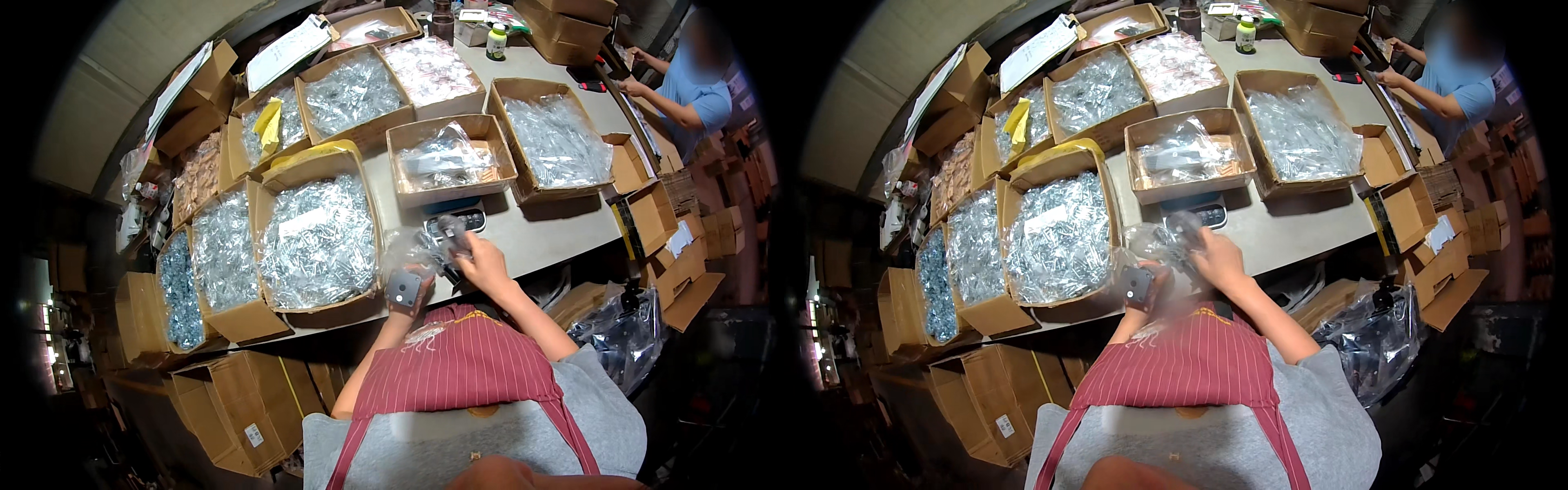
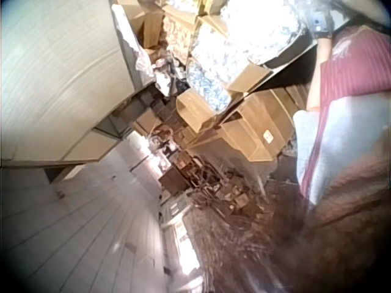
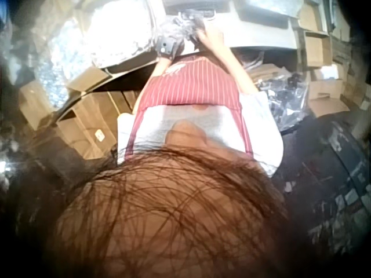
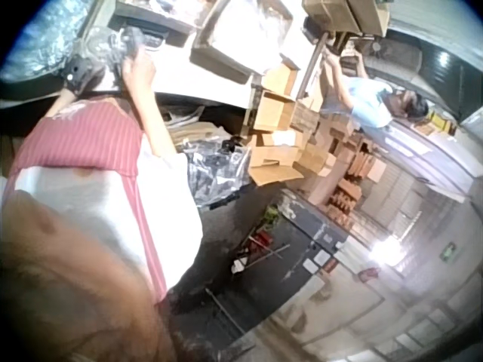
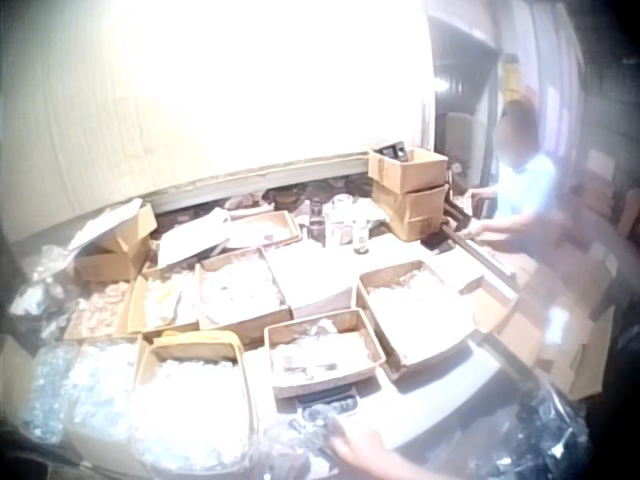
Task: The person repeatedly picks small wrapped items from multiple boxes, places them on a digital scale, and then transfers them into a shipping box. The process is repeated for several items throughout the clip.
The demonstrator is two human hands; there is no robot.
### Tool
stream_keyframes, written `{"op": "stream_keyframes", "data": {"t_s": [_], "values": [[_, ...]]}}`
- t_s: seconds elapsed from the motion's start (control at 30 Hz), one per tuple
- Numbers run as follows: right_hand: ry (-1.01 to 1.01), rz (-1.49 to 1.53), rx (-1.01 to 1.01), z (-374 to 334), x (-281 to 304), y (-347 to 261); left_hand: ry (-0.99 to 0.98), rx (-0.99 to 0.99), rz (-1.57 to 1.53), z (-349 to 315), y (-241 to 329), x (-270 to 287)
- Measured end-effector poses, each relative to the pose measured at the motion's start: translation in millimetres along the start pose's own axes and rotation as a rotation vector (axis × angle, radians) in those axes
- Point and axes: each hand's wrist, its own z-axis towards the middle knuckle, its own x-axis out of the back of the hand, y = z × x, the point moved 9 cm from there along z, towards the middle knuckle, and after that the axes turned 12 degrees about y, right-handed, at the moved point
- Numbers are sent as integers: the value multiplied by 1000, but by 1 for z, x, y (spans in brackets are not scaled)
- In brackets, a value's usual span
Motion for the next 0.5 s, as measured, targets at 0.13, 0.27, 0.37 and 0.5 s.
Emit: {"op": "stream_keyframes", "data": {"t_s": [0.13, 0.27, 0.37, 0.5], "values": [[-275, -125, -90, -1, -31, -6, 124, 247, -392, -8, -16, 6], [-515, -104, -121, 0, -64, 14, 172, 411, -538, -6, -20, 7], [-649, -81, -128, -9, -71, 19, 116, 580, -636, -10, -23, 2], [-660, 283, -277, -30, -76, 32, -116, 948, -1019, -23, -8, -15]]}}
